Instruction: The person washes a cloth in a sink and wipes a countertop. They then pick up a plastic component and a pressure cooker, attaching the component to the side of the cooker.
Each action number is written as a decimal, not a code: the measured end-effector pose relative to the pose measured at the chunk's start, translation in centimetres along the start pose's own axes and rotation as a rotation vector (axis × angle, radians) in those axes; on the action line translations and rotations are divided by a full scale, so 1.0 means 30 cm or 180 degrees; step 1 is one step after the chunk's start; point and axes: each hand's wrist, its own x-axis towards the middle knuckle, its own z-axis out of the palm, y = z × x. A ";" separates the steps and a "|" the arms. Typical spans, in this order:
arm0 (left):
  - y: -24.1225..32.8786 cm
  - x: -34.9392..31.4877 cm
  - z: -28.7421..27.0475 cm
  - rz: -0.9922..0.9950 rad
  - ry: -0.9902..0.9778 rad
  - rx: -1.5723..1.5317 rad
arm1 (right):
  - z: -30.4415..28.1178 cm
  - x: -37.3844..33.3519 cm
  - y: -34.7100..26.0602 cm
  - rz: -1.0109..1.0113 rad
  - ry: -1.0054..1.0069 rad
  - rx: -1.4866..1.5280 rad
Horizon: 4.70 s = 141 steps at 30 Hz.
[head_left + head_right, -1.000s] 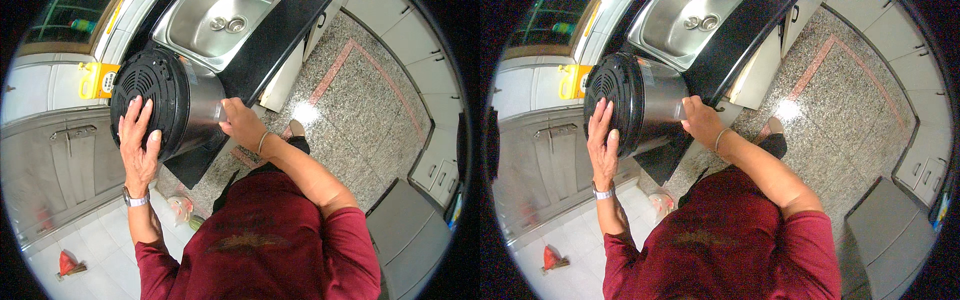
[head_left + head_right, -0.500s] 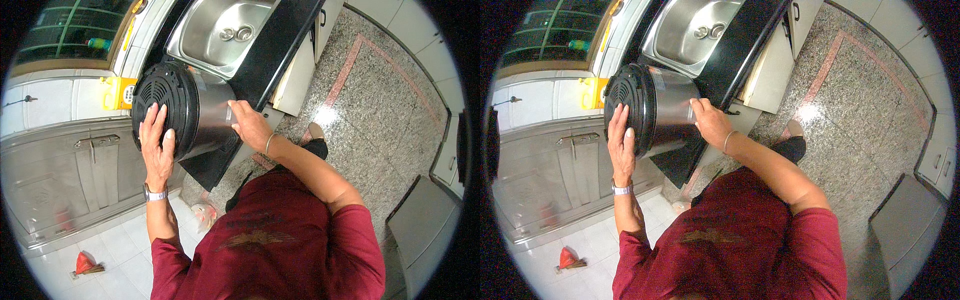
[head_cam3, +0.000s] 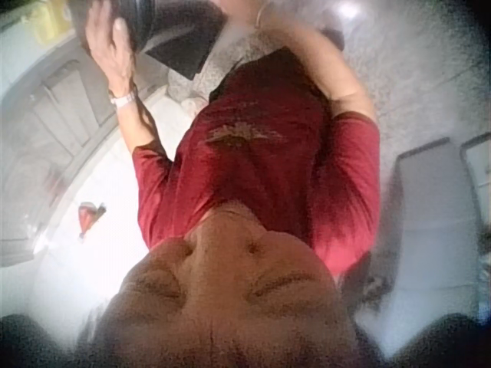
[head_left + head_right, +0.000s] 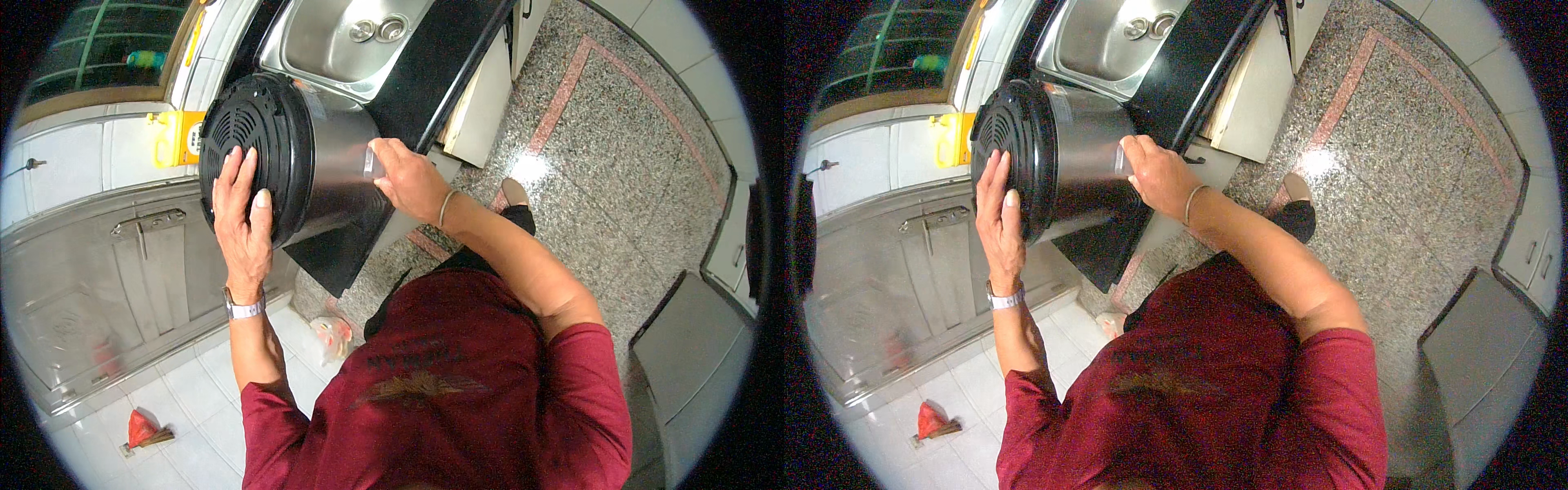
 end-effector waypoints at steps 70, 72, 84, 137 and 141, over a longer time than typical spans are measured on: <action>-0.022 -0.004 0.009 -0.0082 0.0198 -0.0025 | -0.018 0.066 0.087 -0.0161 -0.0338 0.0105; -0.017 -0.004 0.009 -0.0071 0.0204 -0.0058 | -0.014 0.058 0.098 -0.0220 -0.0244 0.0096; -0.017 0.001 0.015 -0.0101 0.0214 -0.0103 | -0.050 0.075 0.012 -0.0226 -0.0139 0.0314; 0.003 -0.005 0.011 -0.0051 0.0432 0.0134 | -0.094 0.036 0.064 0.0761 -0.0067 0.0952; 0.006 -0.004 0.011 -0.0054 0.0441 0.0127 | -0.116 0.025 0.073 0.1303 0.0080 0.1275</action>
